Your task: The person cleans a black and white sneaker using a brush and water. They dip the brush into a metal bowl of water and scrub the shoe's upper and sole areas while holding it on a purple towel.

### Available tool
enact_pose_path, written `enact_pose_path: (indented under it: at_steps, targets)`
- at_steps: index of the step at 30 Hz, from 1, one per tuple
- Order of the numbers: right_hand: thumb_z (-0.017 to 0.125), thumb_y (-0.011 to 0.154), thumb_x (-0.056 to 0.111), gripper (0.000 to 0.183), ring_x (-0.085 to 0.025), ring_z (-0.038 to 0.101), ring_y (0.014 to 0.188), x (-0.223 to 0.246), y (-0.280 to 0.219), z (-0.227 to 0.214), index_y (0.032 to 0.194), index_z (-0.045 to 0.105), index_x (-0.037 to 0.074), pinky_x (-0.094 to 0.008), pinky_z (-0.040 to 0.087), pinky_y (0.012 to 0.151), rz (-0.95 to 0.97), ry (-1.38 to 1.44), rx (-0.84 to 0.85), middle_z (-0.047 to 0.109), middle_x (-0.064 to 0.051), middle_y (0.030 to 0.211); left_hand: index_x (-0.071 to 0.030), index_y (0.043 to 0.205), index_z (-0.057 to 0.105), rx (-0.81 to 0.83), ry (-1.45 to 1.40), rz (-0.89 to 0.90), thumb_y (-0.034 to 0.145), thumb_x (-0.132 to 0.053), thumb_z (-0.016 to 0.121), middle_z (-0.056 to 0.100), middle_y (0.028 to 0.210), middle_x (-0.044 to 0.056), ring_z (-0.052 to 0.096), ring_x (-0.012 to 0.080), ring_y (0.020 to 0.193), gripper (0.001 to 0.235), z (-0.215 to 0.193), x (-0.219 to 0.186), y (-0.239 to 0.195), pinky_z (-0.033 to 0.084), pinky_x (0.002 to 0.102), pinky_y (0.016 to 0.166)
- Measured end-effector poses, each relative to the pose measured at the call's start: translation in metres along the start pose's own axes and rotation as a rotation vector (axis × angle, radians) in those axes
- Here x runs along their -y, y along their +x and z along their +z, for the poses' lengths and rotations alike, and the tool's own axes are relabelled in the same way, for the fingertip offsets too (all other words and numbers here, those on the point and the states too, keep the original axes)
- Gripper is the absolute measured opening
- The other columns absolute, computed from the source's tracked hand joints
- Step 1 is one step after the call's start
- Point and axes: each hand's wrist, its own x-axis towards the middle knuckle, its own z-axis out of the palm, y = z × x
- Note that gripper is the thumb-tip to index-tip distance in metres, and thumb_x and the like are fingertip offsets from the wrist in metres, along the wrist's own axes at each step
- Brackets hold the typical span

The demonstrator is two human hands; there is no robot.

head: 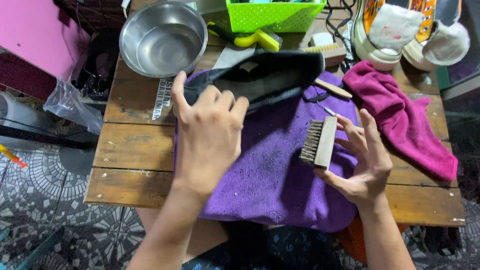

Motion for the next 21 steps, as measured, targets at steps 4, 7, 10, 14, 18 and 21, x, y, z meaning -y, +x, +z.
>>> enact_pose_path:
  at_steps: [4,7,10,14,18,21]
  targets:
    - [0.091,0.07,0.015,0.119,-0.042,0.059,0.152,-0.005,0.001,-0.005,0.171,0.033,-0.012,-0.046,0.06,0.118,0.046,-0.007,-0.022,0.056,-0.04,0.162,-0.024,0.094,0.076,-0.01,-0.066,-0.048,0.097,-0.009,0.064,0.068,0.084,0.0,0.068,0.0269,0.086,0.02,0.001,-0.026,-0.012,0.031,0.067,0.13]
    - [0.09,0.08,0.021,0.085,-0.041,0.061,0.146,-0.012,-0.003,-0.01,0.154,0.058,-0.008,-0.045,0.073,0.1,-0.036,-0.072,0.026,0.061,-0.041,0.157,-0.029,0.093,0.08,0.142,-0.058,-0.099,0.092,-0.053,0.083,0.075,0.086,-0.004,0.072,0.0252,0.089,0.024,0.004,-0.038,-0.019,0.032,0.065,0.125]
    - [0.084,0.083,0.017,0.079,-0.041,0.059,0.154,-0.02,-0.007,-0.018,0.153,0.058,-0.009,-0.044,0.067,0.108,0.01,0.12,0.03,0.06,-0.041,0.16,-0.031,0.114,0.078,0.082,-0.072,-0.085,0.105,-0.041,0.073,0.077,0.072,-0.003,0.074,0.0254,0.073,0.014,0.006,-0.036,-0.018,0.037,0.056,0.111]
    - [0.085,0.071,0.032,0.098,-0.041,0.061,0.153,-0.008,-0.002,-0.033,0.153,0.056,-0.015,-0.05,0.053,0.128,0.327,0.443,-0.013,0.061,-0.036,0.16,-0.036,0.113,0.072,0.064,0.059,0.022,0.098,-0.022,0.067,0.074,0.059,-0.005,0.075,0.0223,0.059,0.021,0.005,-0.028,-0.005,0.041,0.051,0.101]
    - [0.081,0.058,0.033,0.114,-0.049,0.064,0.143,0.009,-0.006,-0.053,0.155,0.053,-0.02,-0.055,0.051,0.118,0.602,0.624,-0.008,0.06,-0.04,0.162,-0.028,0.084,0.073,-0.29,0.03,0.093,0.1,-0.014,0.074,0.064,0.092,0.002,0.059,0.0269,0.098,0.021,0.009,-0.027,0.01,0.042,0.049,0.101]
    - [0.099,0.072,0.021,0.111,-0.053,0.066,0.142,0.01,-0.017,-0.059,0.162,0.05,-0.02,-0.054,0.056,0.114,0.603,1.016,0.034,0.055,-0.045,0.165,-0.019,0.084,0.072,-0.363,0.143,0.039,0.093,-0.011,0.072,0.061,0.12,0.008,0.05,0.0281,0.114,0.013,0.008,-0.025,0.022,0.05,0.052,0.108]
